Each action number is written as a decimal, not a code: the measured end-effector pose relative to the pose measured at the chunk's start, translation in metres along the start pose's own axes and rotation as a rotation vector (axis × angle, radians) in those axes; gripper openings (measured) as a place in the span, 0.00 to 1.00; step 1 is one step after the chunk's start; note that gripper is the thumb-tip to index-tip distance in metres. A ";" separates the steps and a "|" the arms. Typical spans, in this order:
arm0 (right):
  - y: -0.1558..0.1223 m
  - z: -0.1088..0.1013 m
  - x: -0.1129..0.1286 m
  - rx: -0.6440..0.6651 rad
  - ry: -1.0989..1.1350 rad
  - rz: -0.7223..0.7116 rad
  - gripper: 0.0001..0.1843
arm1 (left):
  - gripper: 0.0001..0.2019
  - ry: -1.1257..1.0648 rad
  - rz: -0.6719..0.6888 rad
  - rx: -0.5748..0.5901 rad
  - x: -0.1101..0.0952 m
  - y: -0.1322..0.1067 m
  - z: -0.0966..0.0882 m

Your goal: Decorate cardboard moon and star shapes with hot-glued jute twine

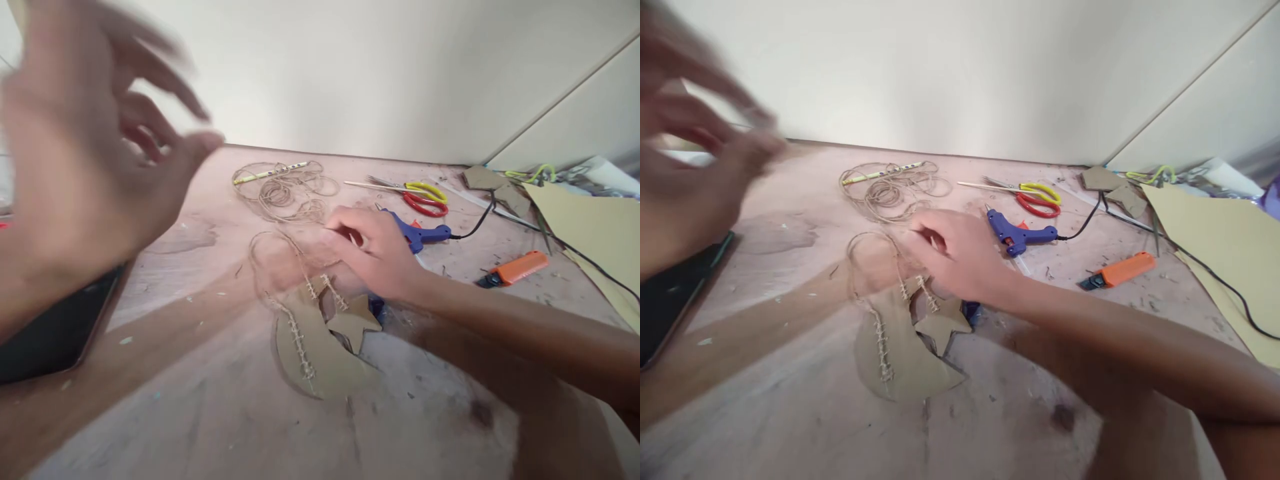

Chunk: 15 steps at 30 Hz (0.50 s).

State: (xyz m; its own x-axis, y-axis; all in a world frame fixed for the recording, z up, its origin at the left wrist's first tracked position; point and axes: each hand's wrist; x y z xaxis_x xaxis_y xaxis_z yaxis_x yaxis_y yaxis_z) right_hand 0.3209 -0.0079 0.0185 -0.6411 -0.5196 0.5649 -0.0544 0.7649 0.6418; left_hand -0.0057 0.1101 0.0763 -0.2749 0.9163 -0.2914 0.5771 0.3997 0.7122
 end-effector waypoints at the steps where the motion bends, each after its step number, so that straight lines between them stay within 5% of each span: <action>1: -0.012 -0.010 -0.005 -0.025 0.008 -0.022 0.14 | 0.20 0.043 -0.029 -0.018 0.003 -0.004 0.006; 4: -0.044 -0.030 -0.008 -0.056 0.001 -0.103 0.09 | 0.31 0.149 -0.074 -0.025 -0.005 -0.018 0.030; 7: -0.061 -0.034 -0.004 -0.012 -0.010 -0.209 0.15 | 0.15 0.048 0.026 0.120 -0.030 -0.033 0.056; 11: -0.064 -0.029 0.001 0.047 -0.007 -0.314 0.20 | 0.15 -0.109 0.115 0.193 -0.057 -0.052 0.079; 15: -0.063 -0.028 0.002 0.079 -0.043 -0.348 0.19 | 0.16 -0.174 0.086 0.178 -0.059 -0.067 0.086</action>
State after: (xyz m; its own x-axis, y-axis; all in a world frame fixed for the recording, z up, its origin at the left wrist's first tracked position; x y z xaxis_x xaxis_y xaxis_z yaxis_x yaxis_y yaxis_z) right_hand 0.3443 -0.0676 -0.0065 -0.6050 -0.7392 0.2960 -0.3333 0.5727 0.7490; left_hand 0.0378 0.0316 -0.0093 -0.0909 0.9319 -0.3510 0.7233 0.3041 0.6200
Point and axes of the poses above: each hand's wrist, its own y-axis towards the middle knuckle, its own z-axis out of the palm, x = y × z, and after that the axes turned 14 degrees about -x, right-handed
